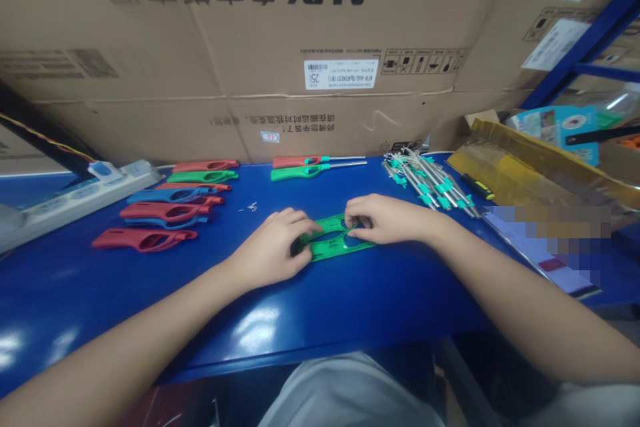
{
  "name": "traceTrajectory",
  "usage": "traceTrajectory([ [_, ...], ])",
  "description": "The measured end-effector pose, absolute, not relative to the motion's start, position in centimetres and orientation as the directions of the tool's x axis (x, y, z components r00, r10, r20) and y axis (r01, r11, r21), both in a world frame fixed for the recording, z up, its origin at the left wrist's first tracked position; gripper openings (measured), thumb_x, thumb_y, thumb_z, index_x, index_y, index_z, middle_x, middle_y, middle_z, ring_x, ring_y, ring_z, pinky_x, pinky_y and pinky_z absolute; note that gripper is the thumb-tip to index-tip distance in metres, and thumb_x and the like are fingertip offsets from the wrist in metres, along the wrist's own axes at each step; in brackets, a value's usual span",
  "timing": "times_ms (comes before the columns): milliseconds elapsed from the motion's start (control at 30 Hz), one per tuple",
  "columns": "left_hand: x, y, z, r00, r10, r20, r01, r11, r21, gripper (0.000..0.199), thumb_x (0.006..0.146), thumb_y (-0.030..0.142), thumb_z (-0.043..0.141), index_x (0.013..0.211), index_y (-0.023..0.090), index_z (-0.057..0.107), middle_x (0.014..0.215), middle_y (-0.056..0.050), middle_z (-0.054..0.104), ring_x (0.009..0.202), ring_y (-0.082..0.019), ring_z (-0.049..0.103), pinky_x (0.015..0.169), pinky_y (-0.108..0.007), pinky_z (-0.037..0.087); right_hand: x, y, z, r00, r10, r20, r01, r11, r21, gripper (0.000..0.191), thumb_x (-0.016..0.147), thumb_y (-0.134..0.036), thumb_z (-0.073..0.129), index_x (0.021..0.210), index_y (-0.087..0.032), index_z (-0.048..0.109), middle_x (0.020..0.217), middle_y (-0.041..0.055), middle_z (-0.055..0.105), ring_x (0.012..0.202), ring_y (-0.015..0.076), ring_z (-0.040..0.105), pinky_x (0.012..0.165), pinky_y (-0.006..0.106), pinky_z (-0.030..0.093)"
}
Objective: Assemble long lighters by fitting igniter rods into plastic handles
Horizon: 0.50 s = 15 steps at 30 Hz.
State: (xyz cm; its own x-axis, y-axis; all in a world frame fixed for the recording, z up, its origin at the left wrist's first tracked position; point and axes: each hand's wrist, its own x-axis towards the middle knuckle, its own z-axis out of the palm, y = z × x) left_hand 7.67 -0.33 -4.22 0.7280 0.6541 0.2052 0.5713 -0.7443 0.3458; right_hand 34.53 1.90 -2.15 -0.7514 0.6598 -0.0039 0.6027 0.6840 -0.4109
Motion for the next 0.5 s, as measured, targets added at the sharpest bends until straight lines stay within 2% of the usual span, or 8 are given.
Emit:
traceTrajectory([
  [133,7.5,0.0,-4.3,0.712,0.676,0.191,0.587,-0.721,0.368,0.024,0.086,0.019,0.06,0.108,0.02,0.069,0.104,-0.007,0.07,0.101,-0.026,0.062,0.093,-0.041,0.051,34.1,1.4,-1.9,-0.724,0.689,-0.026,0.657,0.678,-0.33,0.003,0.086,-0.016,0.064,0.088,-0.018,0.065,0.09,0.003,0.065,0.073,0.0145,0.054,0.065,0.027,0.038],
  [300,7.2,0.1,-4.2,0.711,0.679,0.183,0.598,-0.721,0.35,0.023,0.086,0.02,0.06,0.108,0.021,0.067,0.103,-0.006,0.069,0.101,-0.025,0.061,0.093,-0.041,0.05,33.8,0.3,-1.7,-0.701,0.713,-0.022,0.696,0.678,-0.236,0.008,0.094,-0.025,0.06,0.091,-0.019,0.064,0.096,0.0049,0.065,0.077,0.0167,0.055,0.064,0.028,0.036],
  [400,7.1,0.1,-4.1,0.717,0.672,0.187,0.601,-0.731,0.322,0.02,0.087,0.021,0.06,0.106,0.021,0.066,0.103,-0.006,0.069,0.1,-0.025,0.061,0.092,-0.041,0.05,34.0,-0.1,-1.9,-0.685,0.729,-0.007,0.709,0.664,-0.237,0.011,0.096,-0.03,0.06,0.094,-0.019,0.064,0.099,0.0053,0.064,0.079,0.0172,0.057,0.065,0.028,0.038],
  [500,7.0,0.2,-4.0,0.714,0.676,0.183,0.614,-0.73,0.301,0.02,0.085,0.02,0.06,0.105,0.021,0.066,0.101,-0.006,0.069,0.098,-0.026,0.061,0.09,-0.041,0.05,34.1,0.0,-2.1,-0.688,0.725,0.038,0.685,0.666,-0.297,0.016,0.097,-0.035,0.059,0.102,-0.021,0.065,0.106,0.0051,0.065,0.083,0.0172,0.06,0.069,0.028,0.041],
])
